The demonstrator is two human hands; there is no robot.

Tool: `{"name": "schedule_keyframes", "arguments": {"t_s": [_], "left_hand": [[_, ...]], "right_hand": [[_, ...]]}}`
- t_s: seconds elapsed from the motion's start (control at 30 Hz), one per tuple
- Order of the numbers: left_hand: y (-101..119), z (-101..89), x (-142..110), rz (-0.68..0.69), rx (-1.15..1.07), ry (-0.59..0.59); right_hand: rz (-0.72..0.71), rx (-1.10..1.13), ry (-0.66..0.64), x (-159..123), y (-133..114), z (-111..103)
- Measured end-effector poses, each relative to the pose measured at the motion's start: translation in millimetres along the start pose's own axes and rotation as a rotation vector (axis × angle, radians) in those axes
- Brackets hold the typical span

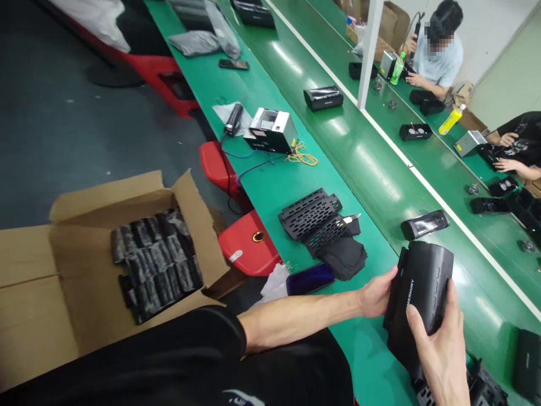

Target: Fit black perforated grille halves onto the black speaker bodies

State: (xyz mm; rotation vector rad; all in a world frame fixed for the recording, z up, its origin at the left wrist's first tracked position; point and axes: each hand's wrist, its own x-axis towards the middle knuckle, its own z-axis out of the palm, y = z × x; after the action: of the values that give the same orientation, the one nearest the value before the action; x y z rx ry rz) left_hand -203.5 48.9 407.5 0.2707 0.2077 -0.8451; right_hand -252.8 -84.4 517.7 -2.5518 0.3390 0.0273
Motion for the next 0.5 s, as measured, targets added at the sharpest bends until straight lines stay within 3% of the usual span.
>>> {"name": "schedule_keyframes", "arguments": {"t_s": [0.17, 0.5], "left_hand": [[-1, 0.9, -4, 0.093, 0.014, 0.008], [-9, -8.0, -8, 0.067, 0.093, -0.010]], "right_hand": [[-0.041, -0.043, -0.020, -4, -9, 7], [0.072, -0.150, -0.078, -4, -1, 18]]}}
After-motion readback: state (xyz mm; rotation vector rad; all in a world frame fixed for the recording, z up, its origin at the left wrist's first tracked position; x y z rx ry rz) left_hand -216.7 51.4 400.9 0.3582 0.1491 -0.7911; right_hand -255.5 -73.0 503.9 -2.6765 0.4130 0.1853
